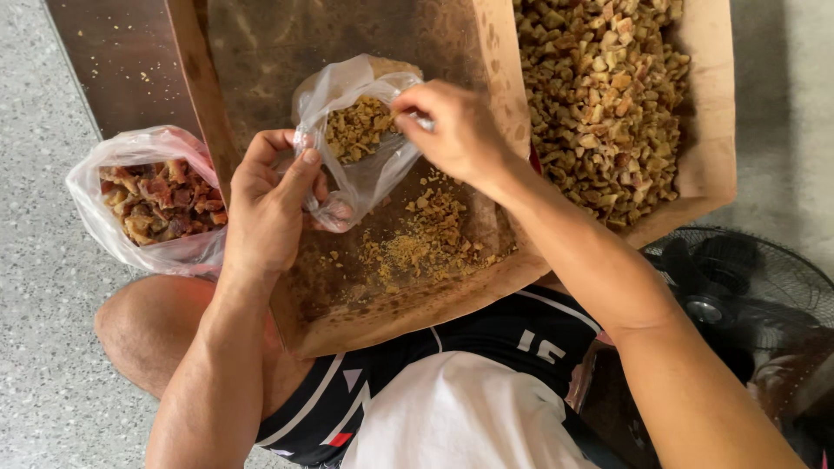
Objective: The person sits on the floor and sorts through a pile of dried food pieces on a cardboard sheet, picking out larger pieces by hand. They then scoop the sorted pieces into a plastic bag and continue to gather the remaining crumbs from the cardboard.
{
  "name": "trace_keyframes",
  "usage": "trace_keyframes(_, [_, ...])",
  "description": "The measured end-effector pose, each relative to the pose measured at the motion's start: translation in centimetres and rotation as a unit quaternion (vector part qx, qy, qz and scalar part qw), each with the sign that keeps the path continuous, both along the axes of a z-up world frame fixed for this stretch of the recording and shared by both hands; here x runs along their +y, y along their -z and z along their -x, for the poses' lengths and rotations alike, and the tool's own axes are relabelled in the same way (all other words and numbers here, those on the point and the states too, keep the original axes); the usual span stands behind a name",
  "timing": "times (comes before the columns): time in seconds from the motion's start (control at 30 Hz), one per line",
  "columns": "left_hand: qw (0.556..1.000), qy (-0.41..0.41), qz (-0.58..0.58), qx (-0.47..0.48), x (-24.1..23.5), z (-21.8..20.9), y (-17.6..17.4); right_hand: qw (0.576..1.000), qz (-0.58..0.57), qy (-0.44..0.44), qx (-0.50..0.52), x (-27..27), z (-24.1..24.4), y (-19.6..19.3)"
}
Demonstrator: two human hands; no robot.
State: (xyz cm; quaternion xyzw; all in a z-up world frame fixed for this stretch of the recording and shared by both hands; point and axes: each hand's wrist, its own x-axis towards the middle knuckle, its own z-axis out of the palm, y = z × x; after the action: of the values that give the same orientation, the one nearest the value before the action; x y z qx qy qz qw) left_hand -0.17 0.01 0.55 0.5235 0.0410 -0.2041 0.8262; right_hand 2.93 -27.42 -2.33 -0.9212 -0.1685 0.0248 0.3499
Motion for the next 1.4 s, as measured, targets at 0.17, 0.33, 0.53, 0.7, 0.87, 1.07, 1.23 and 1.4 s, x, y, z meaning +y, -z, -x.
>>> trace_keyframes(0.17, [1.0, 0.002, 0.014, 0.023, 0.4, -0.2, -0.8, 0.98, 0.115, 0.143, -0.072, -8.2, 0.5, -7.4])
trace_keyframes(0.33, [0.999, -0.004, 0.0, -0.038, 0.6, 0.0, 0.2, 0.903, 0.289, 0.094, -0.305, -7.9, 1.6, -8.0])
trace_keyframes(0.53, [0.995, 0.014, 0.053, -0.089, 2.2, 0.1, -0.4, 0.986, 0.0, -0.167, -0.01, 2.7, -0.3, 0.2])
trace_keyframes(0.7, [0.995, -0.031, -0.055, -0.073, 3.4, -0.1, -1.4, 0.925, 0.302, -0.007, 0.232, 3.6, -2.0, -3.2])
trace_keyframes(0.87, [0.996, 0.021, -0.076, -0.048, 1.6, 0.2, -1.8, 0.921, 0.344, -0.078, 0.163, 0.8, -1.0, -4.0])
trace_keyframes(1.07, [0.997, 0.027, -0.071, -0.021, 0.9, 0.7, -2.0, 0.944, 0.3, -0.096, 0.099, -1.0, -0.3, -1.5])
trace_keyframes(1.23, [0.996, 0.014, -0.067, -0.051, 0.3, 0.4, -1.4, 0.931, 0.3, -0.043, 0.204, -0.6, -0.5, -2.2])
trace_keyframes(1.4, [0.996, 0.03, -0.053, -0.069, -1.3, 0.7, -0.5, 0.932, 0.34, -0.011, 0.124, -2.7, -1.2, -0.3])
